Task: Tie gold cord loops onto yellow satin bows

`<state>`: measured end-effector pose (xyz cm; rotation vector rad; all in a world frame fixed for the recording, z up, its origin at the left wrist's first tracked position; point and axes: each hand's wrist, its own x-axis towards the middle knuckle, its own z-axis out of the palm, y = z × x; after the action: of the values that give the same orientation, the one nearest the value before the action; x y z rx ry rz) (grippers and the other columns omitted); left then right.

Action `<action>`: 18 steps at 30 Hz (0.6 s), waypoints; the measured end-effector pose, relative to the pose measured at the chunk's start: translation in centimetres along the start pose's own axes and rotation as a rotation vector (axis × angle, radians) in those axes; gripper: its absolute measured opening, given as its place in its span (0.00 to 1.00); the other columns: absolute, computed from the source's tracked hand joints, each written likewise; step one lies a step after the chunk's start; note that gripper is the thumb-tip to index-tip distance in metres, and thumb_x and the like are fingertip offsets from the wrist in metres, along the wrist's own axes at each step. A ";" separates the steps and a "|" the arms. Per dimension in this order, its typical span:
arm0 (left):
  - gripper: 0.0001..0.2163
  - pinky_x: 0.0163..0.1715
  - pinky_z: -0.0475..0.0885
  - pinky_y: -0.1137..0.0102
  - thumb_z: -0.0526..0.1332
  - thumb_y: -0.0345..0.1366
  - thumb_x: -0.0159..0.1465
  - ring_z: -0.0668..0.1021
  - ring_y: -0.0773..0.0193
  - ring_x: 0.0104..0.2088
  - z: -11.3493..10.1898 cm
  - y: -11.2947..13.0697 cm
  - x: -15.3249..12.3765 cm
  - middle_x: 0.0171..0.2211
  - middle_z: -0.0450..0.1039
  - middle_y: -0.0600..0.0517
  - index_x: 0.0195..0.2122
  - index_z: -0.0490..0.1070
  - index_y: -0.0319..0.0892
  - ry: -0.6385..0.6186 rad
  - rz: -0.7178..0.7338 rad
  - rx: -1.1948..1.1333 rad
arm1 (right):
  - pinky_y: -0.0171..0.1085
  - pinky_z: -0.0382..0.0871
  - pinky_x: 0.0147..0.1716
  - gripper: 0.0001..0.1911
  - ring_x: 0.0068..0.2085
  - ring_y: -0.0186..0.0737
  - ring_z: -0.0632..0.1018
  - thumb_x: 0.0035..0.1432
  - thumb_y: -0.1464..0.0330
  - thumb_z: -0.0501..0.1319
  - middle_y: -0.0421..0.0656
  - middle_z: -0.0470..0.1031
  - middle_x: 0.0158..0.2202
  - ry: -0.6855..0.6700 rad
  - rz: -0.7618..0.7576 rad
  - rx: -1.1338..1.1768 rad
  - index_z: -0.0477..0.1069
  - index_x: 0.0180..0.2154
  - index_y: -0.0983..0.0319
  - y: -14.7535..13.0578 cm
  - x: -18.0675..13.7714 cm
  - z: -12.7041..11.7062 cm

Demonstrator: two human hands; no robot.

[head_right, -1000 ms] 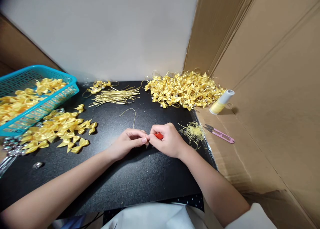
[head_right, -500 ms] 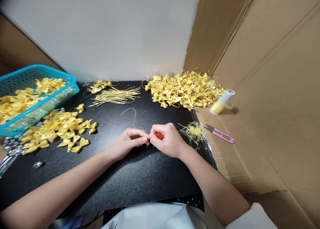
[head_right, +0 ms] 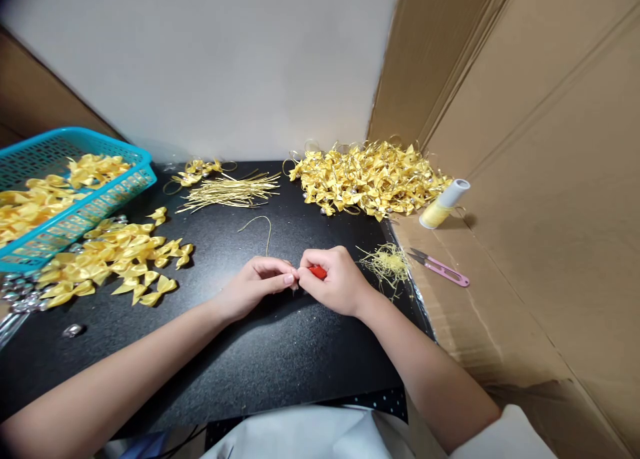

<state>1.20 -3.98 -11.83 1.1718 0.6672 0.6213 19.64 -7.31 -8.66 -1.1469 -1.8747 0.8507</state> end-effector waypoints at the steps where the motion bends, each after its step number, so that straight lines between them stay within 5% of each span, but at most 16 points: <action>1: 0.06 0.33 0.68 0.77 0.70 0.37 0.56 0.74 0.72 0.27 0.0 0.0 0.0 0.25 0.78 0.53 0.28 0.80 0.40 0.001 0.000 0.001 | 0.29 0.52 0.21 0.12 0.19 0.26 0.58 0.54 0.72 0.56 0.33 0.60 0.16 0.002 0.000 -0.001 0.63 0.20 0.63 0.0 0.0 0.0; 18: 0.07 0.34 0.68 0.75 0.70 0.38 0.55 0.75 0.71 0.28 0.0 0.0 0.0 0.27 0.79 0.51 0.28 0.80 0.39 0.037 -0.013 0.043 | 0.29 0.51 0.20 0.13 0.18 0.25 0.57 0.54 0.72 0.57 0.33 0.59 0.15 0.009 0.018 -0.050 0.63 0.19 0.63 0.1 0.1 0.2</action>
<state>1.24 -4.00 -11.82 1.1976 0.7224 0.6221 19.47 -7.26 -8.78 -1.1980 -1.8907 0.8110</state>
